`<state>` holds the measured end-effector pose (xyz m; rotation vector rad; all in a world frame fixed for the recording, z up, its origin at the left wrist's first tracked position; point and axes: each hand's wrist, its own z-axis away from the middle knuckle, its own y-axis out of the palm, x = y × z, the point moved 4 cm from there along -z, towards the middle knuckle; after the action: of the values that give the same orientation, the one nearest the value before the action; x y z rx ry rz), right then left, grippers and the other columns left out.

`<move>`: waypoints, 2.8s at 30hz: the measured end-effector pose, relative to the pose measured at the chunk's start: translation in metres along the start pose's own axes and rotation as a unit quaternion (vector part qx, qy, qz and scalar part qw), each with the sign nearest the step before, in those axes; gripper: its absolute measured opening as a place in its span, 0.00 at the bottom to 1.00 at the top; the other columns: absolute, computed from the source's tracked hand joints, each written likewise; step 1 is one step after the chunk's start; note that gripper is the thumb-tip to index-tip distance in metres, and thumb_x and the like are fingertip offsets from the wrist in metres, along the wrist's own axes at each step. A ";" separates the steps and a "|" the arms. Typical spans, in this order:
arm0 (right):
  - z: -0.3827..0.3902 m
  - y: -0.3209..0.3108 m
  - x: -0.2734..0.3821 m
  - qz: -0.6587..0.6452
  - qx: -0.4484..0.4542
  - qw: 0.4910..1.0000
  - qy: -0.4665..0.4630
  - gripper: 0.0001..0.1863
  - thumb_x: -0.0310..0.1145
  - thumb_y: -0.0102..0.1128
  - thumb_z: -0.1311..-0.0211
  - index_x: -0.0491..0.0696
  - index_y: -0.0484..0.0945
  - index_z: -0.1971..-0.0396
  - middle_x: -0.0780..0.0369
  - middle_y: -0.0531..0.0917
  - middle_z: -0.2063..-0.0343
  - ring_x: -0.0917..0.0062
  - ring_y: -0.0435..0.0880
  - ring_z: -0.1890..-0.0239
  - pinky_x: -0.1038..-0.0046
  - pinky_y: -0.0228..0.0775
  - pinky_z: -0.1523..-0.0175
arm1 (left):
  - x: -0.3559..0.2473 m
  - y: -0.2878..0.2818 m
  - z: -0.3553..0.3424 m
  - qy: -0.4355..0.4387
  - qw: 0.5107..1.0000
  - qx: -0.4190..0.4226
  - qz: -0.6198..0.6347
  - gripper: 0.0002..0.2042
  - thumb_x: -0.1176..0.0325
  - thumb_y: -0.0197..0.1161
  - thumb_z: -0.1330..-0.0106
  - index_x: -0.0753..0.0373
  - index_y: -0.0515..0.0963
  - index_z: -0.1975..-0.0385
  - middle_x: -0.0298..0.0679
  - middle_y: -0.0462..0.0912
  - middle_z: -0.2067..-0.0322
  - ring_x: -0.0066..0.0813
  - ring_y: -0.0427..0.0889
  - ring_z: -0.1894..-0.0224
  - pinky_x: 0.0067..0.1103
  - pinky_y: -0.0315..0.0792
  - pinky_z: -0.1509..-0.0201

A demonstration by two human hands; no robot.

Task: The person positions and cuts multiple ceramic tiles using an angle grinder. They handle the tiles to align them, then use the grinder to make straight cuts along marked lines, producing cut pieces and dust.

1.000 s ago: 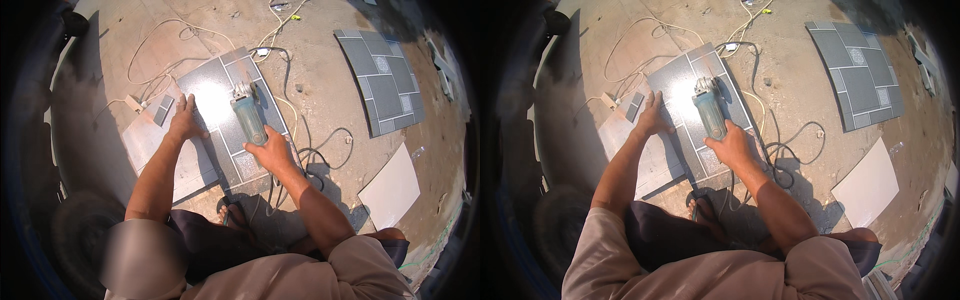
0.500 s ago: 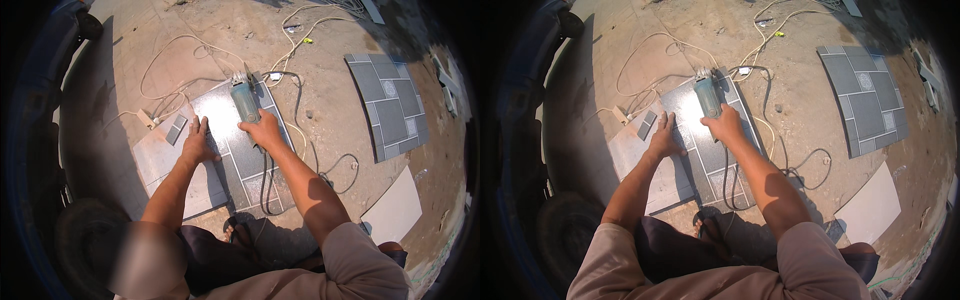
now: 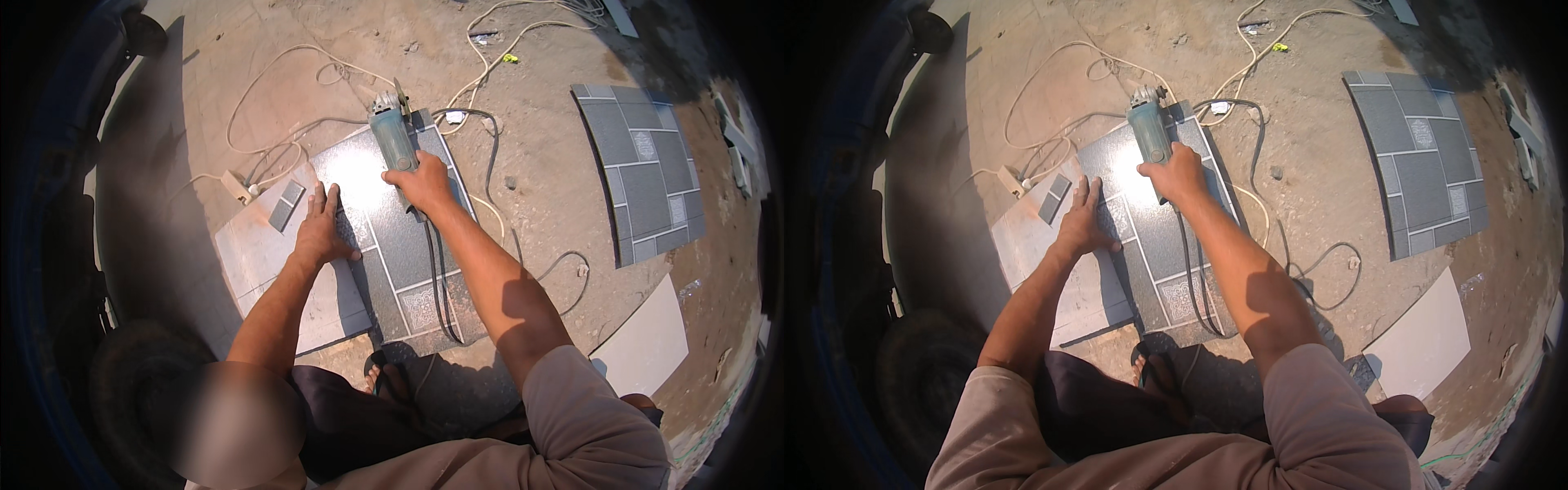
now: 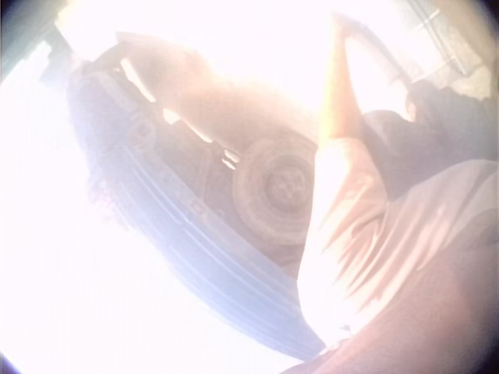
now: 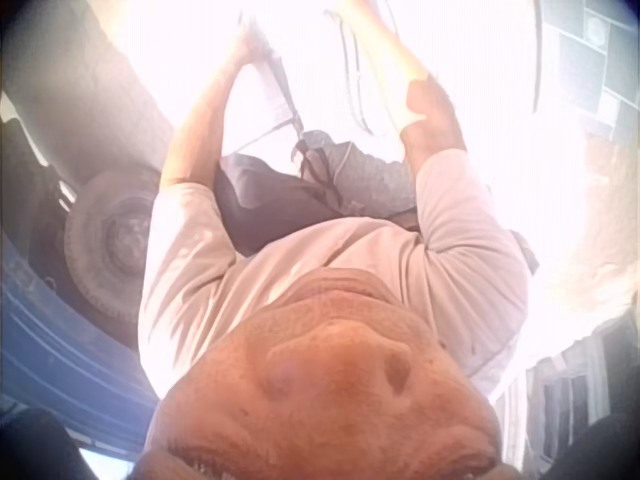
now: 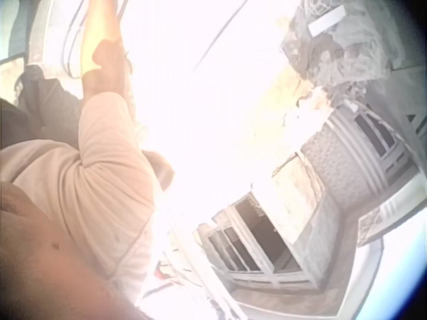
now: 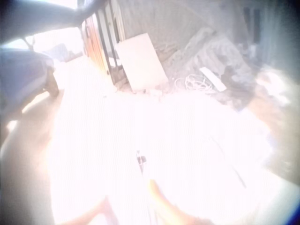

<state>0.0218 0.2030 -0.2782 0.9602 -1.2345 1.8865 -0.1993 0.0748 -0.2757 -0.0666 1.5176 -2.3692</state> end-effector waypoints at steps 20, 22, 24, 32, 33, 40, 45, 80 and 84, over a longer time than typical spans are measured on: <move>0.015 0.003 -0.020 0.017 -0.031 0.999 -0.032 0.41 0.49 0.83 0.53 0.28 0.84 0.49 0.38 0.90 0.57 0.49 0.93 0.52 0.57 0.83 0.44 | -0.002 0.001 -0.001 -0.001 1.000 -0.003 -0.006 0.82 0.57 0.97 0.74 0.53 0.46 0.12 0.55 0.42 0.12 0.58 0.52 0.13 0.39 0.65 0.15; 0.016 0.002 -0.014 0.033 -0.048 0.998 -0.038 0.40 0.49 0.83 0.52 0.28 0.84 0.49 0.38 0.90 0.57 0.49 0.93 0.52 0.58 0.83 0.44 | -0.001 0.000 0.000 -0.003 1.000 -0.002 -0.009 0.82 0.57 0.97 0.74 0.53 0.46 0.12 0.55 0.42 0.12 0.58 0.52 0.13 0.39 0.65 0.15; 0.014 -0.001 -0.010 0.013 0.008 1.000 0.004 0.42 0.49 0.83 0.51 0.29 0.83 0.44 0.37 0.88 0.49 0.48 0.90 0.44 0.57 0.81 0.38 | 0.000 0.000 0.001 -0.004 1.000 -0.001 -0.007 0.82 0.57 0.97 0.73 0.53 0.46 0.12 0.55 0.42 0.12 0.58 0.52 0.13 0.39 0.64 0.14; 0.022 0.002 -0.020 0.018 -0.013 1.000 -0.007 0.47 0.51 0.83 0.52 0.25 0.81 0.43 0.36 0.88 0.51 0.48 0.91 0.48 0.58 0.82 0.41 | -0.002 -0.001 0.001 -0.002 1.000 -0.003 -0.003 0.82 0.58 0.97 0.74 0.53 0.46 0.12 0.55 0.42 0.12 0.59 0.51 0.13 0.39 0.64 0.14; 0.022 0.002 -0.021 0.016 -0.009 1.000 -0.007 0.47 0.51 0.83 0.52 0.25 0.81 0.43 0.36 0.88 0.51 0.48 0.91 0.48 0.58 0.82 0.41 | -0.003 -0.001 0.001 0.000 1.000 -0.004 -0.002 0.82 0.58 0.97 0.74 0.53 0.46 0.12 0.55 0.42 0.12 0.59 0.51 0.13 0.39 0.64 0.14; 0.026 0.002 -0.026 0.015 -0.007 1.000 -0.023 0.48 0.50 0.83 0.51 0.24 0.80 0.41 0.35 0.88 0.50 0.47 0.91 0.47 0.58 0.82 0.40 | -0.001 0.000 0.000 0.002 1.000 -0.007 0.005 0.82 0.58 0.97 0.74 0.53 0.46 0.12 0.56 0.43 0.13 0.60 0.52 0.13 0.39 0.65 0.15; 0.033 -0.001 -0.023 0.008 -0.001 1.000 -0.011 0.47 0.49 0.83 0.50 0.24 0.80 0.41 0.36 0.89 0.52 0.48 0.91 0.48 0.59 0.82 0.40 | 0.000 0.001 0.000 0.007 1.000 -0.009 0.005 0.82 0.58 0.97 0.74 0.53 0.46 0.12 0.56 0.43 0.13 0.60 0.52 0.13 0.39 0.65 0.15; 0.051 -0.008 -0.031 0.007 0.041 0.999 0.020 0.39 0.49 0.81 0.51 0.31 0.84 0.48 0.38 0.89 0.52 0.46 0.91 0.47 0.55 0.81 0.39 | 0.002 0.004 -0.003 0.002 1.000 -0.010 0.000 0.82 0.58 0.97 0.74 0.52 0.46 0.12 0.54 0.42 0.12 0.58 0.51 0.13 0.38 0.64 0.14; 0.058 -0.008 -0.038 0.019 0.014 1.000 -0.009 0.40 0.49 0.81 0.50 0.28 0.84 0.48 0.39 0.90 0.57 0.50 0.92 0.54 0.56 0.83 0.46 | 0.002 0.003 -0.004 0.004 1.000 -0.011 0.001 0.81 0.57 0.97 0.74 0.52 0.47 0.12 0.54 0.42 0.12 0.58 0.51 0.13 0.38 0.64 0.14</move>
<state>0.0602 0.1459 -0.2906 0.9784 -1.2479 1.9335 -0.2011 0.0761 -0.2805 -0.0603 1.5468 -2.3543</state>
